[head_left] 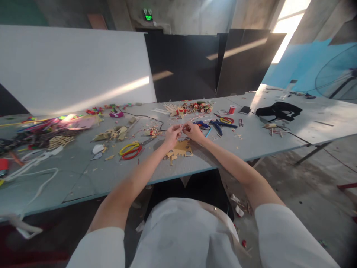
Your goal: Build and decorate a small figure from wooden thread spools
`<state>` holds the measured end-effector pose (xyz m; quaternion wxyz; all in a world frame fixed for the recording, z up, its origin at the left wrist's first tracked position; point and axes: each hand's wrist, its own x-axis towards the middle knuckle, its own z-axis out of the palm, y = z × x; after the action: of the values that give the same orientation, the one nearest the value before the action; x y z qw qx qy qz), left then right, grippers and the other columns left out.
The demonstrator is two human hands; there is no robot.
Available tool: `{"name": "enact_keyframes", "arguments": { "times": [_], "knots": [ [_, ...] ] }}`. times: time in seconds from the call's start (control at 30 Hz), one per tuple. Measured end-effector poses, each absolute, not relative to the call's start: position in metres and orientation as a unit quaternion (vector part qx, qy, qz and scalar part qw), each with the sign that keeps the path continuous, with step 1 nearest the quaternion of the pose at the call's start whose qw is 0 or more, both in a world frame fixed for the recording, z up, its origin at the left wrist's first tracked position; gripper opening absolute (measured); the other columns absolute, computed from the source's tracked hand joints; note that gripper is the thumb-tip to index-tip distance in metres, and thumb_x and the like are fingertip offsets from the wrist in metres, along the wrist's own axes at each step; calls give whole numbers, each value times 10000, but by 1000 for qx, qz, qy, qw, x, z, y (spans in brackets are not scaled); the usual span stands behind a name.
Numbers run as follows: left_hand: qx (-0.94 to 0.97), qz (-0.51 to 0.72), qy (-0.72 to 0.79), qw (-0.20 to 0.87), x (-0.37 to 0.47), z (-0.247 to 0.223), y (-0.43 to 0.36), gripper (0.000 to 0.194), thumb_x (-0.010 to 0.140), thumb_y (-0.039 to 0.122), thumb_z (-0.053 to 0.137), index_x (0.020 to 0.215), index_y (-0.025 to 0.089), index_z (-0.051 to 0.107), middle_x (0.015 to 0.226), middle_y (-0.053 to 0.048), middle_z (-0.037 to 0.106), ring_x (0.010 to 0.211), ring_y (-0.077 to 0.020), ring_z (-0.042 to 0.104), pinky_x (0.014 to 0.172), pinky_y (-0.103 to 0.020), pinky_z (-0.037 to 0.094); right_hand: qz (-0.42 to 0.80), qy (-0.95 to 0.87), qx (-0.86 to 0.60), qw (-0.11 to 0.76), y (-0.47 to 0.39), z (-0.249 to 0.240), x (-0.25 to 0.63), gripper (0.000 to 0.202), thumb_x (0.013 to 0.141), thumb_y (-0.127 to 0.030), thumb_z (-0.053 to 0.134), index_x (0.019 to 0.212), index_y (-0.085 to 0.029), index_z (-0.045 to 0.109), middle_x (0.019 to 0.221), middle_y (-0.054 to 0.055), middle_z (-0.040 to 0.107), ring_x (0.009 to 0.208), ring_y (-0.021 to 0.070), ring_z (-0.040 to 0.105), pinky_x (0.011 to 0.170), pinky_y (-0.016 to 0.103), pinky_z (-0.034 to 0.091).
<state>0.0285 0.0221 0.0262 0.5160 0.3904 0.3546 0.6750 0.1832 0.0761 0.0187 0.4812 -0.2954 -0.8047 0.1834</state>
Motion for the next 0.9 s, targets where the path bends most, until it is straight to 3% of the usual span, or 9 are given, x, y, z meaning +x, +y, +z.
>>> {"name": "enact_keyframes", "arguments": {
  "times": [0.23, 0.37, 0.7, 0.9],
  "knots": [
    [405, 677, 354, 502, 30, 25, 22, 377, 642, 149, 958, 900, 153, 683, 749, 18, 674, 507, -49, 462, 497, -229, 298, 188, -806, -299, 475, 78, 18, 184, 195, 888, -369, 682, 956, -190, 721, 722, 16, 698, 646, 165, 584, 651, 276, 440],
    [402, 695, 351, 481, 29, 22, 25, 387, 651, 224, 981, 884, 167, 676, 725, 35, 659, 509, -43, 472, 487, -210, 311, 184, -810, -297, 471, 77, 18, 184, 200, 892, -362, 656, 961, -184, 716, 698, 6, 669, 627, 161, 576, 636, 274, 420],
    [383, 697, 343, 499, 23, 17, 33, 340, 702, 300, 985, 854, 166, 711, 624, 44, 577, 477, -58, 451, 439, -234, 230, 176, -814, -309, 459, 76, 20, 183, 189, 905, -357, 641, 946, -178, 685, 712, 14, 683, 622, 149, 562, 647, 264, 420],
    [386, 712, 323, 490, 21, 12, 39, 399, 685, 386, 1001, 873, 160, 731, 691, 28, 627, 500, -41, 442, 469, -222, 290, 172, -821, -295, 458, 76, 19, 184, 195, 902, -341, 613, 958, -173, 695, 726, 18, 688, 627, 149, 555, 650, 268, 418]
  ]
}}
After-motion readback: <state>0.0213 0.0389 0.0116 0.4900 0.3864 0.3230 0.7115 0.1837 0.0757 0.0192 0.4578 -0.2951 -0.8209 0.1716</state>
